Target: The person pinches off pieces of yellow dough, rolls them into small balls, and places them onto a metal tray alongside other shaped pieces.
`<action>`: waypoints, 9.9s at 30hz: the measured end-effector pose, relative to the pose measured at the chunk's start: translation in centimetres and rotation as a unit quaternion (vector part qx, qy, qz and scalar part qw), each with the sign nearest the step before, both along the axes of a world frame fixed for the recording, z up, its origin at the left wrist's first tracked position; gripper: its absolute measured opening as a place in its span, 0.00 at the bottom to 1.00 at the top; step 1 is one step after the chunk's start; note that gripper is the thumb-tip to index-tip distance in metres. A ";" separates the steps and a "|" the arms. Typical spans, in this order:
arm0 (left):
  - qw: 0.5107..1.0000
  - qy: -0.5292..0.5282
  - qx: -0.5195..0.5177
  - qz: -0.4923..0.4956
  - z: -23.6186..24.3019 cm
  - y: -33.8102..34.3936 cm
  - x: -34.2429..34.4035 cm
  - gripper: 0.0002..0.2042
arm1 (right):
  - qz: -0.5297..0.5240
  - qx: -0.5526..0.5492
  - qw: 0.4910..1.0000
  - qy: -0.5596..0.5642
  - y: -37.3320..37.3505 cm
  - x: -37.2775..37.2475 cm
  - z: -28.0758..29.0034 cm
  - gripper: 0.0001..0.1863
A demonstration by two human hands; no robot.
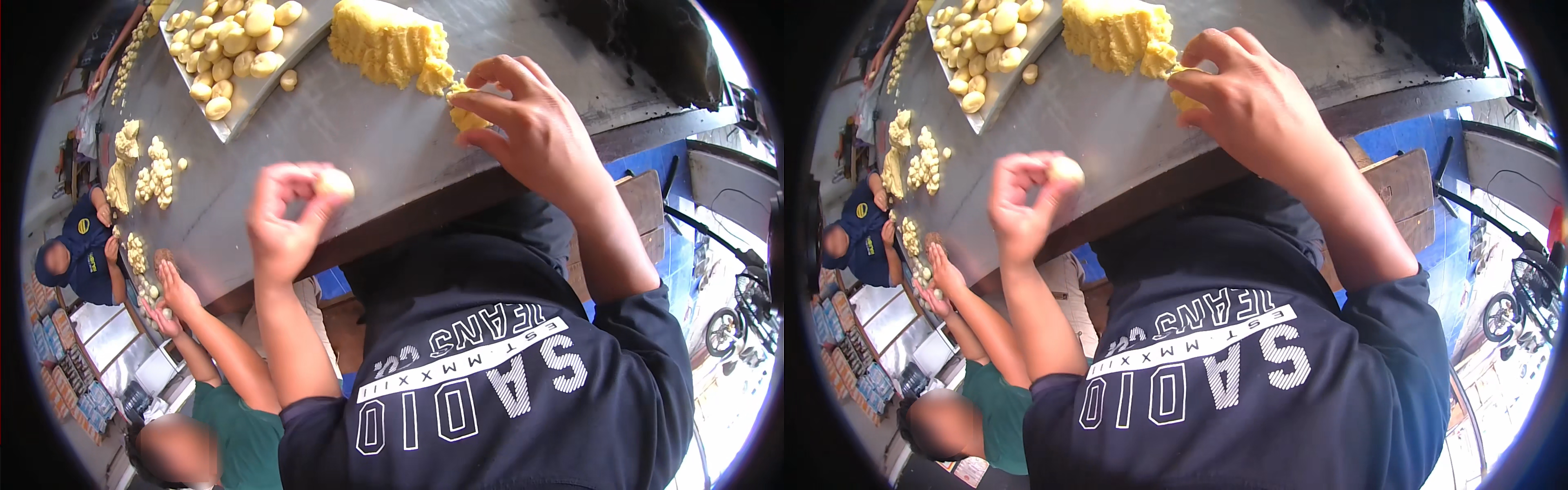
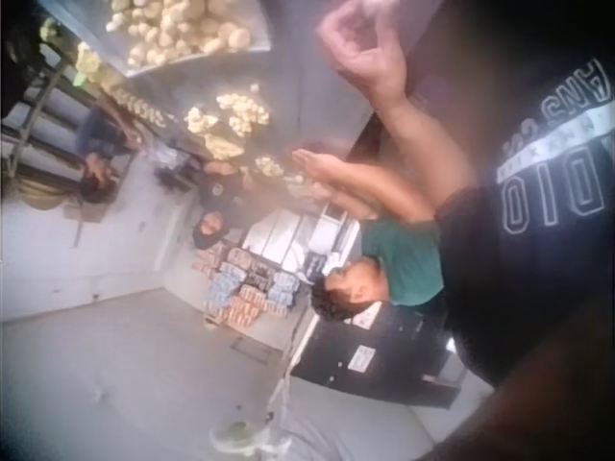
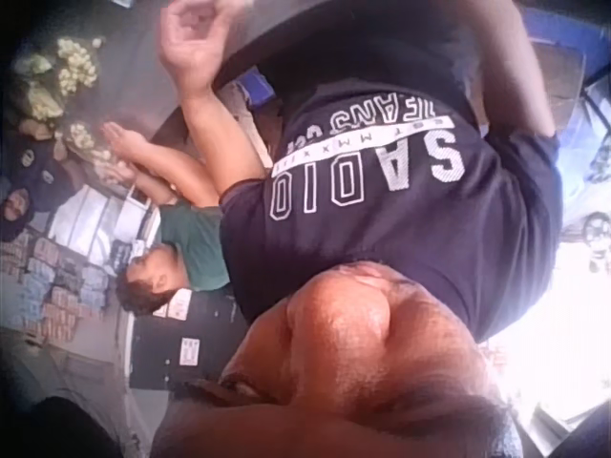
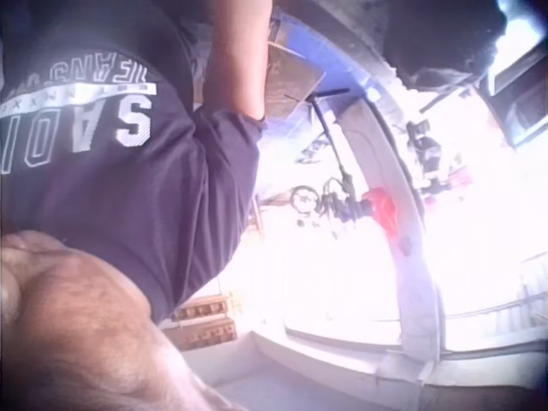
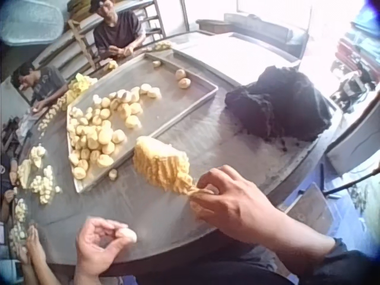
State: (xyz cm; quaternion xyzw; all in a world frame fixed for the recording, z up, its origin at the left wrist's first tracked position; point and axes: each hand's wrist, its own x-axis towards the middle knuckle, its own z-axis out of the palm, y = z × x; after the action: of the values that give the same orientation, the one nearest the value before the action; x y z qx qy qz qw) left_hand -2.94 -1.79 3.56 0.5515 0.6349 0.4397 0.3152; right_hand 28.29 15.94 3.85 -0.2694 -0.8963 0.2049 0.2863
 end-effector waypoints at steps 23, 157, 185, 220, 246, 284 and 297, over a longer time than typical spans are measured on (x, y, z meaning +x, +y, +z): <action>0.941 0.292 0.029 0.167 -1.2 3.3 -0.9 0.09 | -0.062 0.031 0.996 -0.047 -0.2 -0.2 -0.6 0.12; 0.967 0.240 0.068 -0.057 0.3 2.6 5.5 0.07 | 0.075 0.062 0.993 -0.064 2.0 -2.7 0.8 0.10; 0.936 0.339 0.100 -0.002 -1.0 1.6 5.6 0.27 | 0.009 0.065 0.998 -0.021 1.6 0.7 -2.7 0.11; 0.999 0.003 0.041 0.003 -1.6 -0.4 3.0 0.28 | 0.007 0.108 0.985 -0.135 0.6 -5.1 -0.5 0.09; 0.903 0.008 0.152 0.401 -0.6 2.5 -15.5 0.29 | 0.058 0.042 0.996 0.046 -0.4 -2.1 -0.5 0.11; 0.916 0.299 -0.099 0.248 2.0 0.3 -23.4 0.27 | 0.070 -0.002 0.997 0.018 -0.1 -2.7 0.1 0.11; 0.776 0.580 0.105 0.222 0.6 2.1 -7.1 0.25 | 0.084 0.028 0.996 0.022 2.8 0.7 -0.2 0.11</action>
State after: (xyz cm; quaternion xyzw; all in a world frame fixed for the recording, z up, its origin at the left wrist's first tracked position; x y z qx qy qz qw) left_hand -10.02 0.35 4.21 0.5755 0.7523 0.1578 -0.2792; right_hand 28.96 18.74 3.69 -0.1808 -0.9147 0.2088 0.2950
